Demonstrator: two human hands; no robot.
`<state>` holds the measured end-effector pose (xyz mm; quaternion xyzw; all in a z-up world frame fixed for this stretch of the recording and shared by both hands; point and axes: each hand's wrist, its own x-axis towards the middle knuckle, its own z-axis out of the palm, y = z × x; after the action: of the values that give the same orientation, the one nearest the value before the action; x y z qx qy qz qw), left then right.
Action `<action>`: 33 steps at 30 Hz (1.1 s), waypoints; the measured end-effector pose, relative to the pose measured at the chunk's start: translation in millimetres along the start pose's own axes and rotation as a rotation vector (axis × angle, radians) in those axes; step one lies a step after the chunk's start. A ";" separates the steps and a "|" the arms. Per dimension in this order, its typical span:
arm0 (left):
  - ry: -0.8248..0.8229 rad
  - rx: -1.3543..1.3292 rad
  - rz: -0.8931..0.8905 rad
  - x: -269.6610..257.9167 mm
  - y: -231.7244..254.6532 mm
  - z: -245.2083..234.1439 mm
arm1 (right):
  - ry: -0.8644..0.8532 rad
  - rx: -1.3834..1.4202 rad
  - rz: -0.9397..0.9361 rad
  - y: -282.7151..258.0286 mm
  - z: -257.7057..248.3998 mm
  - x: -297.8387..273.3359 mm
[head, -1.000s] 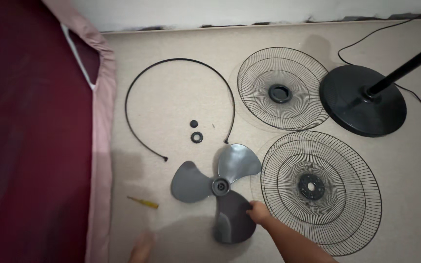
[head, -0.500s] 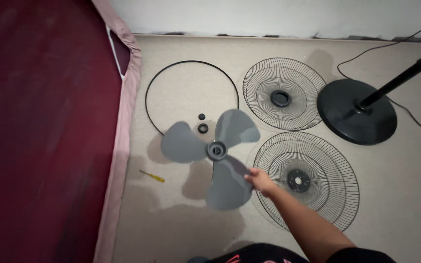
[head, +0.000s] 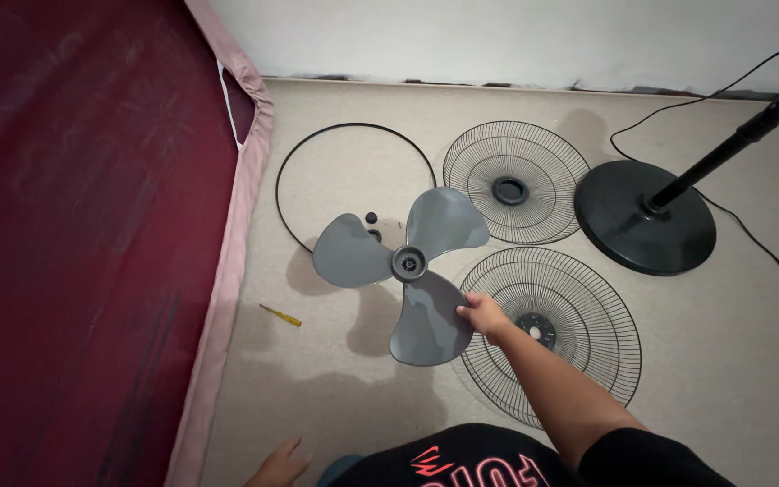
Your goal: The person assembles a standing fan by attaching the front cage to the fan motor housing. They use a screwdriver to tighten the central nut securing the cage.
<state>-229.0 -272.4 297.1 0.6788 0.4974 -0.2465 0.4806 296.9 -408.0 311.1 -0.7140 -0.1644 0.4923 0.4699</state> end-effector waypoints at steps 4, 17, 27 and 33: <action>-0.103 0.056 -0.279 -7.5 0.7 1.5 | -0.009 0.010 -0.014 -1.1 -0.1 -4.2; -0.256 0.085 -0.261 8.4 5.1 -3.1 | -0.049 0.037 0.010 -15.8 7.9 -9.4; -0.100 0.005 -0.286 27.2 -1.6 21.9 | -0.043 -0.137 -0.054 34.4 23.5 28.8; -0.123 0.017 -0.264 61.0 -4.0 29.5 | -0.031 -0.217 -0.021 82.4 55.9 59.4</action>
<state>-205.0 -272.0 233.6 0.5952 0.5500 -0.3527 0.4678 257.6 -379.7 205.7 -0.7512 -0.2314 0.4779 0.3921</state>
